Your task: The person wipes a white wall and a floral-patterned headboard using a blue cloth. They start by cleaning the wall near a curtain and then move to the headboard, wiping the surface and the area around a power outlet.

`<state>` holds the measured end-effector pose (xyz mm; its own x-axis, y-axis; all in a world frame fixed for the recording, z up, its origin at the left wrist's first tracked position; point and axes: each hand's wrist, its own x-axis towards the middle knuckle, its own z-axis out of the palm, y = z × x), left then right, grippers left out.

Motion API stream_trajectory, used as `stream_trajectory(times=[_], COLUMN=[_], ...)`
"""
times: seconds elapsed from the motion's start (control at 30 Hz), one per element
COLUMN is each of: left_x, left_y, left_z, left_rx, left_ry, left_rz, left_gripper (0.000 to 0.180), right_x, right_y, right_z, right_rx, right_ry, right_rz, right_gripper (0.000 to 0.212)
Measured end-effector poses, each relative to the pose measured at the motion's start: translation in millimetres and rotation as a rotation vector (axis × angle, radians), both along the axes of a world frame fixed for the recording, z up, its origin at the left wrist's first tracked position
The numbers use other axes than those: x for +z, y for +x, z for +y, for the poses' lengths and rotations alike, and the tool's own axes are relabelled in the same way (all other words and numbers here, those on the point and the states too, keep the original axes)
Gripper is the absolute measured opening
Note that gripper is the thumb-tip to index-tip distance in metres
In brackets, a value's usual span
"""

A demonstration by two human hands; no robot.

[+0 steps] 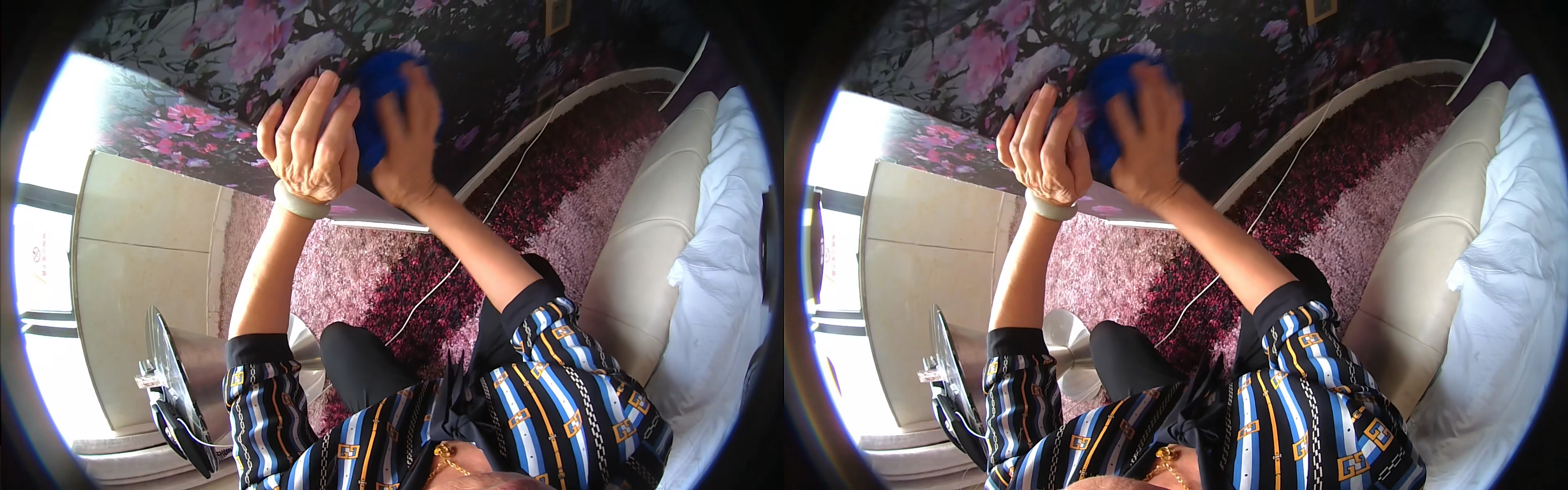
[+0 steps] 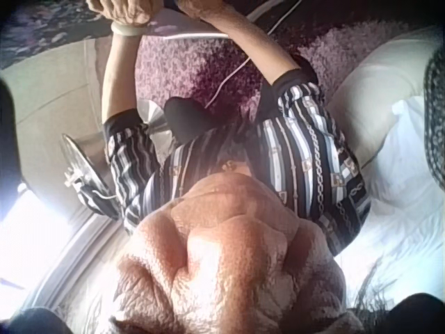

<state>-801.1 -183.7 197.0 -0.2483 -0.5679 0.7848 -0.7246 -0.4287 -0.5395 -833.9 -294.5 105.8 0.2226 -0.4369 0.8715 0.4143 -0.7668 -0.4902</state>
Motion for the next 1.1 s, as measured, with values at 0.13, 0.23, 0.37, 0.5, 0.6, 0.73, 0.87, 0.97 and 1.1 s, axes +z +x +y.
stream_trajectory(times=[0.13, 0.23, 0.37, 0.5, 0.6, 0.73, 0.87, 0.97, 1.1], left_x=[-2, 1, 2, -5, -11, -25, -22, -20, -22], left_y=[4, 1, 1, 6, 5, 13, 11, 7, 6], left_z=[1, -3, -6, 0, 1, -1, 3, -12, -3], left_rx=[-0.122, -0.084, -0.076, -0.085, 0.01, 0.036, 0.068, 0.026, 0.082], left_ry=[-0.026, -0.012, -0.068, -0.117, -0.193, -0.389, -0.441, -0.553, -0.548], left_rz=[0.026, -0.015, -0.025, -0.052, 0.037, 0.064, 0.072, 0.148, 0.166], left_gripper=[0.033, 0.034, 0.027, 0.026, 0.034, 0.05, 0.051, 0.06, 0.062], right_x=[-1, -4, -14, 6, 21, 27, 37, 17, 35], right_y=[-5, 5, 13, 4, -8, -17, -15, 6, 9], right_z=[-2, -34, -74, -56, -24, 9, -13, -52, -64], right_rx=[0.089, -0.095, -0.18, -0.031, 0.09, 0.311, 0.164, 0.076, -0.062], right_ry=[-0.234, -0.123, 0.321, 0.478, 0.036, -0.17, -0.216, 0.108, 0.12], right_rz=[-0.028, 0.036, 0.119, 0.008, -0.183, -0.201, -0.124, -0.151, -0.005], right_gripper=[0.029, 0.041, 0.059, 0.053, 0.046, 0.032, 0.043, 0.052, 0.057])
